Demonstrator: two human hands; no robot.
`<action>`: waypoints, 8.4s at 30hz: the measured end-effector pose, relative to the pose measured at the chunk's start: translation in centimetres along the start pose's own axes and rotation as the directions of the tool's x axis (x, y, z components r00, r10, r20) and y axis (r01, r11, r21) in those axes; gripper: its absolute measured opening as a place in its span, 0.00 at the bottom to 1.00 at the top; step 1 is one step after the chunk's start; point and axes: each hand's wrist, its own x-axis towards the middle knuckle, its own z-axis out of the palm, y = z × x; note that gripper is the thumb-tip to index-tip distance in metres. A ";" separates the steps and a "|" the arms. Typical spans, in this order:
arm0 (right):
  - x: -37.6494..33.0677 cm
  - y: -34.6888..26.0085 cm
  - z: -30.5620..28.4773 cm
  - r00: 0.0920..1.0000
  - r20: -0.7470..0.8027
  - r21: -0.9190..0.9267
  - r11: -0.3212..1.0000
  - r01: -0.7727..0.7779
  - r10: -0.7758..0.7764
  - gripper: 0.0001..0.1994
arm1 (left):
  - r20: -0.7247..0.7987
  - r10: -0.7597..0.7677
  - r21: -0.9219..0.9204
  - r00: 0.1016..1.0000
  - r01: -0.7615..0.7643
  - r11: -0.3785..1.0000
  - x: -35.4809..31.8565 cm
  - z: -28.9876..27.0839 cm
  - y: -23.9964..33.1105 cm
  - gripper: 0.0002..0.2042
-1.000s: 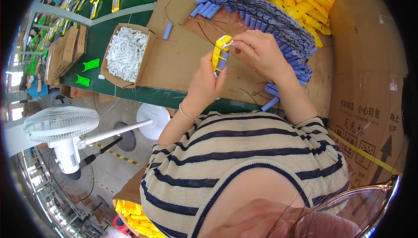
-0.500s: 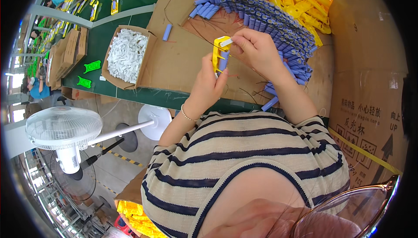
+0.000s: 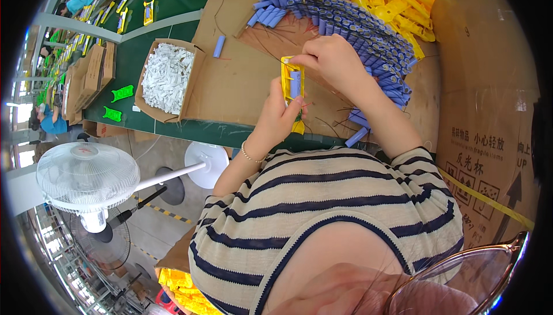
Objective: The person assembles blue electronic components, white plastic parts, and wiring into yellow plastic housings by hand, taking the components from a cardboard box and inserting them into the housings.
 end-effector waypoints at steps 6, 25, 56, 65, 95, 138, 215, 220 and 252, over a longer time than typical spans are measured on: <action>-0.1 1.0 0.0 0.981 0.177 0.349 0.937 0.006 -0.072 0.12 | 0.238 -0.134 -0.313 0.962 0.207 0.927 -0.1 -1.6 -0.4 0.14; -4.0 0.7 -0.3 0.866 0.281 0.568 0.656 -0.498 0.414 0.34 | -0.413 0.045 -0.032 0.910 -0.063 0.997 19.6 -19.2 -3.6 0.12; 24.1 31.8 -6.0 0.938 -0.294 -0.638 0.693 -0.335 0.183 0.25 | 0.154 0.235 0.961 0.960 -0.201 0.191 9.2 -19.3 7.5 0.27; 15.5 6.1 -18.5 0.885 0.459 -0.051 0.997 -0.066 0.082 0.20 | 0.135 0.641 0.703 0.756 -0.529 0.476 12.7 -14.1 12.4 0.15; -2.2 0.2 -3.4 0.931 -0.315 0.370 0.927 -0.060 0.186 0.09 | -0.081 0.514 -0.128 0.854 -0.520 0.844 7.3 -7.2 10.0 0.22; -2.8 1.2 -1.7 0.834 0.234 0.961 -0.247 -0.122 0.499 0.05 | 0.122 0.260 0.283 0.958 -0.285 0.916 6.1 -0.8 1.9 0.22; -2.9 -0.8 0.1 0.925 -0.333 0.333 0.940 -0.067 0.184 0.06 | -0.148 0.263 -0.145 0.953 -0.284 0.948 4.9 1.6 -0.2 0.23; -3.0 -1.1 0.9 0.876 -0.458 0.203 0.977 -0.059 0.148 0.04 | -0.227 0.263 -0.084 0.938 -0.288 0.954 4.7 2.1 0.3 0.17; 9.3 9.0 10.7 0.976 0.189 -0.494 0.849 0.186 -0.104 0.04 | -0.343 -0.061 -0.501 0.937 -0.128 0.856 1.4 -4.9 -1.5 0.11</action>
